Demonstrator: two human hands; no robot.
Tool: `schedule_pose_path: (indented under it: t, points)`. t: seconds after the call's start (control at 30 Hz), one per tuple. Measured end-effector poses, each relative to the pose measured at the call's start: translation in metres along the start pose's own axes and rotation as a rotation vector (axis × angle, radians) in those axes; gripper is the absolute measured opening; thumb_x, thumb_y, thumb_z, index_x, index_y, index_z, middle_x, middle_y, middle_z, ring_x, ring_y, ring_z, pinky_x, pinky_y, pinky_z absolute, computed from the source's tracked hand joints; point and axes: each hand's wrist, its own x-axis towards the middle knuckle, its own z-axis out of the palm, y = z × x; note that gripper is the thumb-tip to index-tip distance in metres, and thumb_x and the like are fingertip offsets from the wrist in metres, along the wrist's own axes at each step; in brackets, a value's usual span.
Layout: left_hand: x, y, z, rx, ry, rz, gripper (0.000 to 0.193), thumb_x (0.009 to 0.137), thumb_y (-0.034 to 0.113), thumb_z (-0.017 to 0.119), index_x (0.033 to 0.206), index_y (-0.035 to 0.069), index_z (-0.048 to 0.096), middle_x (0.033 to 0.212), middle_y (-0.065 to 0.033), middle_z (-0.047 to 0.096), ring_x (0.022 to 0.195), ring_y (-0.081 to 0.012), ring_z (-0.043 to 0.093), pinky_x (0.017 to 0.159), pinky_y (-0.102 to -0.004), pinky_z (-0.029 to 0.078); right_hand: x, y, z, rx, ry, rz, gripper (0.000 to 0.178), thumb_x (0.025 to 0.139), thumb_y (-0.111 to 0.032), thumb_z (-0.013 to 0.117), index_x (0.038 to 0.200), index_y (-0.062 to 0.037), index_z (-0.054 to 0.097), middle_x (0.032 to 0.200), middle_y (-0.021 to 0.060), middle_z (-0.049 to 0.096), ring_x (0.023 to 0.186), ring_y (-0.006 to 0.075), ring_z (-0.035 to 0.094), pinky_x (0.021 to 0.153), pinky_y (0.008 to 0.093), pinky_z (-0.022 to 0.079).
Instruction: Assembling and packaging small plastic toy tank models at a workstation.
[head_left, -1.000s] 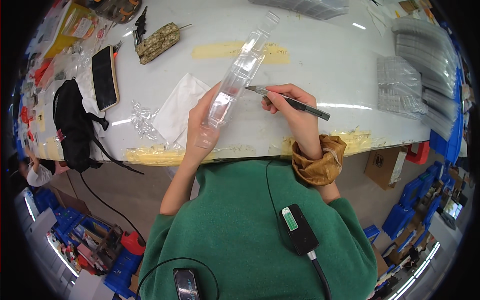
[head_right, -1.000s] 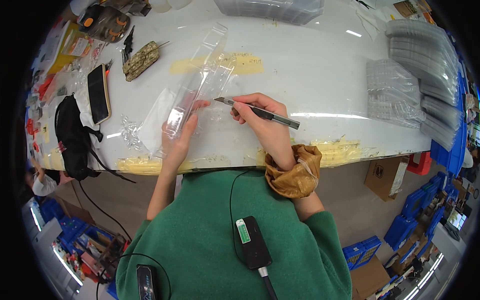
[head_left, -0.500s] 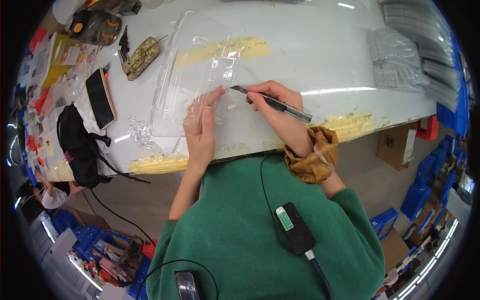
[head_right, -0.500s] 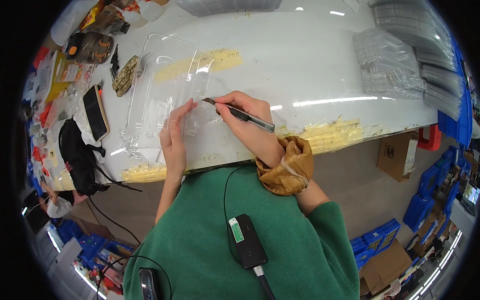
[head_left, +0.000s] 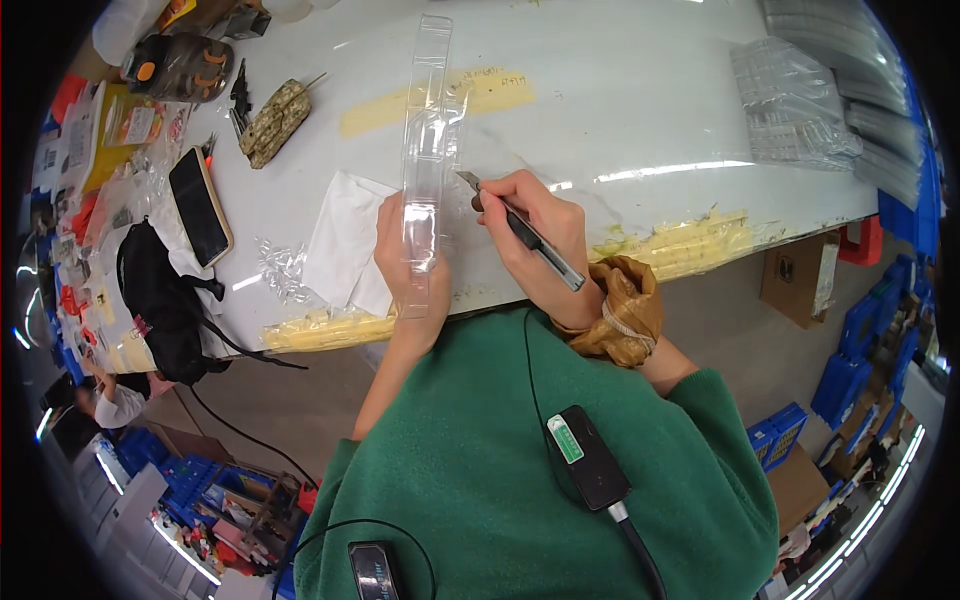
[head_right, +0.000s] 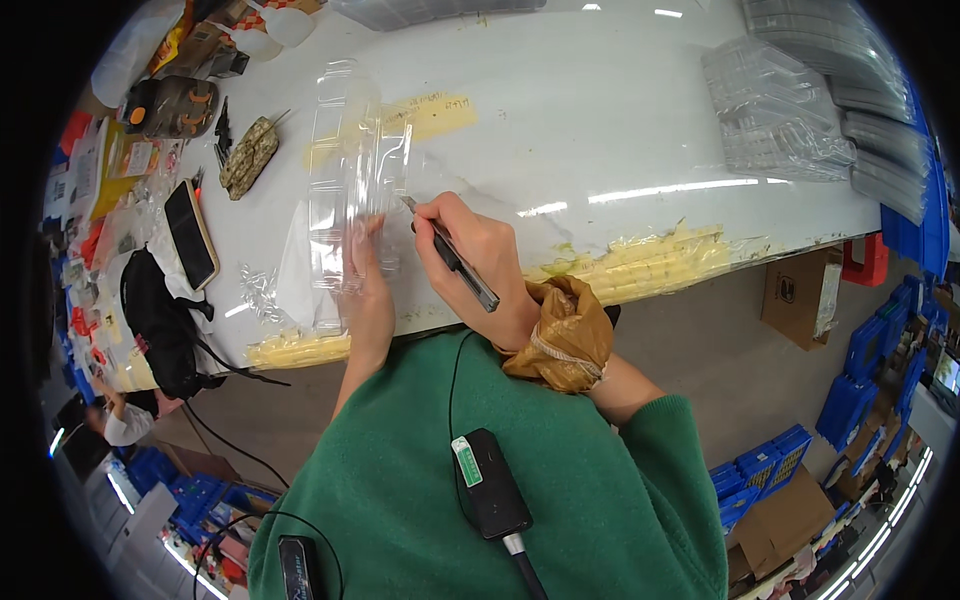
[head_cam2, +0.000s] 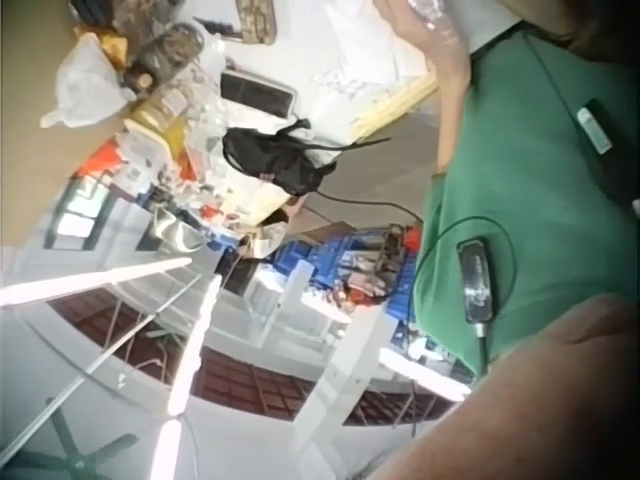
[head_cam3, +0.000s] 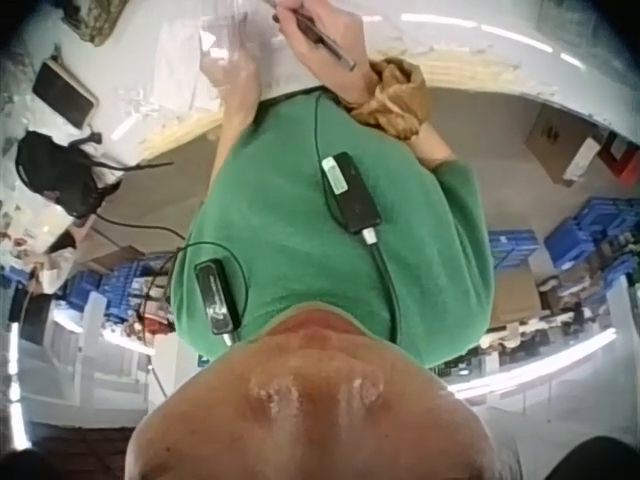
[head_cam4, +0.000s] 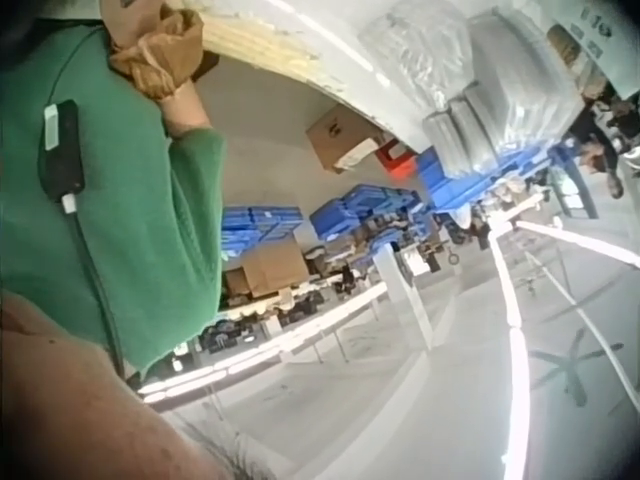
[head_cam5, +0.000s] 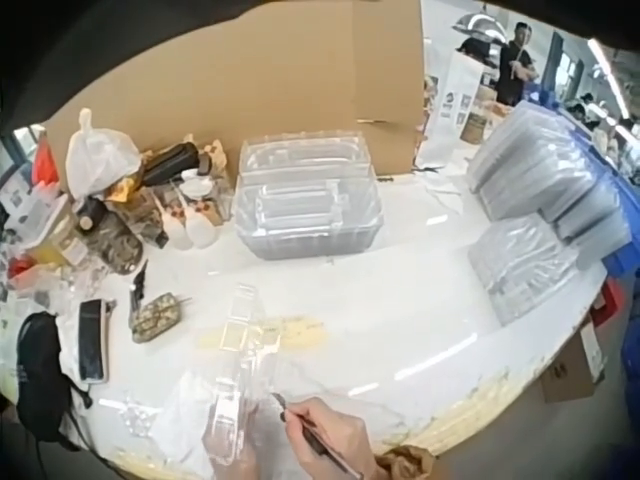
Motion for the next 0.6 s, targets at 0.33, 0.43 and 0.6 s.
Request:
schedule_pose_path:
  t: [0.33, 0.43, 0.6]
  points:
    - [0.003, 0.005, 0.004, -0.011, 0.013, 0.017, 0.024, 0.081, -0.003, 0.051, 0.104, -0.002, 0.059, 0.095, -0.0131, 0.057, 0.083, -0.0246, 0.052, 0.077, -0.0337, 0.044, -0.001, -0.001, 0.002, -0.003, -0.021, 0.074, 0.005, 0.086, 0.003, 0.061, 0.091, 0.0021, 0.061, 0.074, 0.0055, 0.066, 0.062, 0.0113, 0.060, 0.057, 0.0209, 0.047]
    - [0.004, 0.008, 0.003, -0.011, 0.010, 0.019, 0.022, 0.082, -0.002, 0.051, 0.103, -0.002, 0.059, 0.094, -0.0126, 0.057, 0.082, -0.0240, 0.051, 0.076, -0.0334, 0.043, -0.002, -0.002, 0.002, 0.000, -0.034, 0.101, 0.004, 0.087, 0.002, 0.060, 0.092, 0.0029, 0.061, 0.077, 0.0062, 0.069, 0.066, 0.0113, 0.065, 0.060, 0.0200, 0.049]
    - [0.005, 0.010, 0.003, -0.011, 0.005, 0.018, 0.020, 0.084, -0.001, 0.051, 0.101, -0.002, 0.059, 0.091, -0.0116, 0.055, 0.081, -0.0226, 0.050, 0.075, -0.0323, 0.043, -0.002, 0.003, 0.007, 0.034, -0.009, 0.080, 0.004, 0.086, 0.003, 0.060, 0.090, 0.0015, 0.059, 0.073, 0.0054, 0.066, 0.061, 0.0114, 0.060, 0.056, 0.0210, 0.046]
